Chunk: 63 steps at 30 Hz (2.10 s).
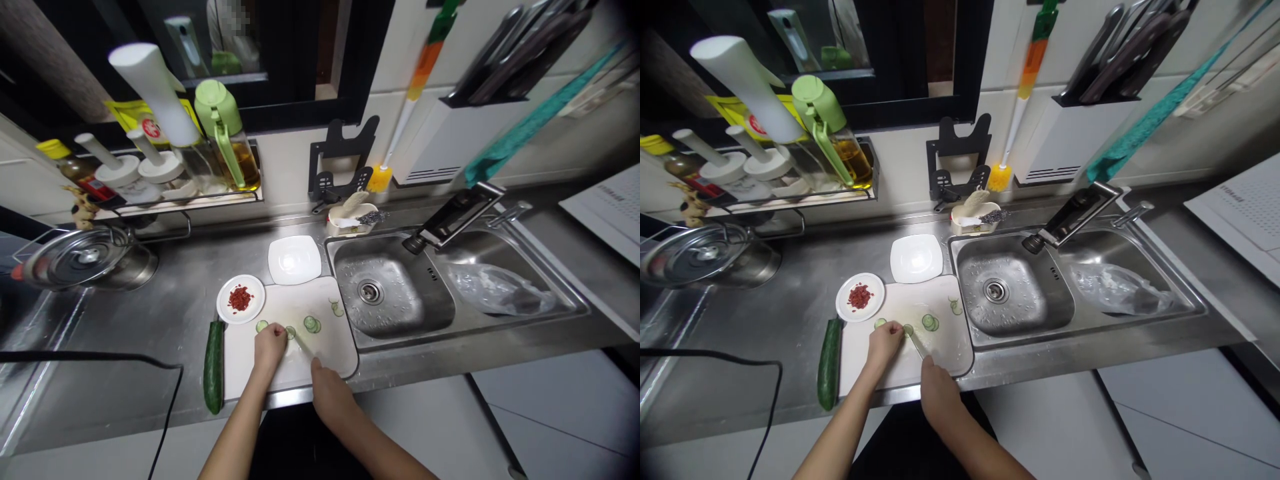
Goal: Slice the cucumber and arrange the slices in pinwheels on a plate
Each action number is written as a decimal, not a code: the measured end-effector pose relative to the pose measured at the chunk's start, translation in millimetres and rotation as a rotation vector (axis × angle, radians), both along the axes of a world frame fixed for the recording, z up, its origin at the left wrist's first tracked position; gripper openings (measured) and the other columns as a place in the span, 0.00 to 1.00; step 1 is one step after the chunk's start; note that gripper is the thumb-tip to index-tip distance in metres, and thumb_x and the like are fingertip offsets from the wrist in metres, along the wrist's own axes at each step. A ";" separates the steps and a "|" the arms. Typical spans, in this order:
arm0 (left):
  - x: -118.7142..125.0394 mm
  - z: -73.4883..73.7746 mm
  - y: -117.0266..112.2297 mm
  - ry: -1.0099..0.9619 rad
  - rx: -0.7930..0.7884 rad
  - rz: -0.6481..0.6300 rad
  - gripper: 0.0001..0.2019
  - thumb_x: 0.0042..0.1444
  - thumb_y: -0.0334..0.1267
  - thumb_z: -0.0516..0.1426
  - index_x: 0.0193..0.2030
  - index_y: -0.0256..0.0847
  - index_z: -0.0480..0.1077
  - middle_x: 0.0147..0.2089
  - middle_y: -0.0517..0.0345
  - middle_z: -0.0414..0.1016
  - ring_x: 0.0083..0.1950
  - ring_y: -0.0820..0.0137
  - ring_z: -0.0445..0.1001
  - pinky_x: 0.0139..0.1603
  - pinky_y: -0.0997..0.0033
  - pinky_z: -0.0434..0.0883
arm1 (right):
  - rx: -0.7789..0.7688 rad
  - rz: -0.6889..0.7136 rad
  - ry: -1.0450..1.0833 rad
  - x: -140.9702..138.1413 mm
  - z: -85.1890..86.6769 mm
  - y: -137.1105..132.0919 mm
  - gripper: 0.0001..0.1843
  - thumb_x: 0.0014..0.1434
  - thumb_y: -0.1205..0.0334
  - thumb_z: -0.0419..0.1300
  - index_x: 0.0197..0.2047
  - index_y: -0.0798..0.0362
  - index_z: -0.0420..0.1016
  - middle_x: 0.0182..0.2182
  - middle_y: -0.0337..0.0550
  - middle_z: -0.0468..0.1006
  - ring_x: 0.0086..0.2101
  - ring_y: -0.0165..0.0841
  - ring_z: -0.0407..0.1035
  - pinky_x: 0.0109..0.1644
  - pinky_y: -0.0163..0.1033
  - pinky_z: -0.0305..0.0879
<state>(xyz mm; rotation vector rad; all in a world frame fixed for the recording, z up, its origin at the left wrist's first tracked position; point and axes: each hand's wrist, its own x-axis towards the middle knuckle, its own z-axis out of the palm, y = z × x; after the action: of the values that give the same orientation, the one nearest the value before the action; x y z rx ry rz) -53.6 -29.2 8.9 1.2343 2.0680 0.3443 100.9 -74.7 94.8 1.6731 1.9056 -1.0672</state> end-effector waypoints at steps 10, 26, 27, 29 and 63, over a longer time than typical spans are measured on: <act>0.7 -0.9 -3.7 -0.035 0.018 0.004 0.07 0.49 0.35 0.54 0.25 0.41 0.72 0.25 0.59 0.74 0.29 0.70 0.72 0.32 0.74 0.61 | -0.036 0.027 -0.005 20.8 -5.0 -17.4 0.31 0.54 0.81 0.41 0.62 0.64 0.56 0.46 0.60 0.74 0.47 0.41 0.69 0.48 0.42 0.63; -51.1 -2.9 -13.1 0.041 0.123 0.234 0.11 0.51 0.43 0.53 0.33 0.42 0.74 0.31 0.58 0.78 0.33 0.66 0.74 0.36 0.72 0.63 | -0.040 0.046 -0.008 29.1 -15.2 -23.6 0.33 0.55 0.81 0.40 0.64 0.66 0.53 0.48 0.63 0.72 0.47 0.42 0.69 0.49 0.43 0.63; -52.0 -3.6 -13.9 0.056 0.124 0.236 0.11 0.51 0.43 0.52 0.34 0.42 0.74 0.32 0.57 0.78 0.33 0.66 0.74 0.36 0.71 0.63 | -0.039 0.047 -0.010 29.2 -14.5 -23.4 0.33 0.55 0.81 0.40 0.64 0.66 0.53 0.48 0.62 0.73 0.48 0.42 0.69 0.49 0.42 0.63; -52.5 -5.2 -16.1 0.094 0.147 0.237 0.11 0.52 0.42 0.52 0.35 0.42 0.74 0.32 0.56 0.78 0.34 0.66 0.73 0.37 0.71 0.64 | -0.034 0.047 -0.014 29.2 -12.6 -22.9 0.33 0.54 0.81 0.40 0.64 0.66 0.54 0.48 0.61 0.73 0.48 0.42 0.68 0.49 0.41 0.63; 34.0 3.9 30.4 -0.171 0.096 -0.292 0.11 0.45 0.24 0.54 0.34 0.40 0.69 0.28 0.63 0.71 0.29 0.76 0.67 0.33 0.78 0.60 | -0.039 0.006 0.002 33.2 -10.5 -20.8 0.29 0.55 0.80 0.42 0.59 0.59 0.61 0.44 0.56 0.76 0.44 0.41 0.71 0.44 0.41 0.65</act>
<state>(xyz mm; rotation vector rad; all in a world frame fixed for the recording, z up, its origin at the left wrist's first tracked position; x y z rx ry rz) -19.6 1.2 12.8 1.4872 1.7148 0.4007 134.1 -95.5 84.3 1.6449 1.8780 -1.0973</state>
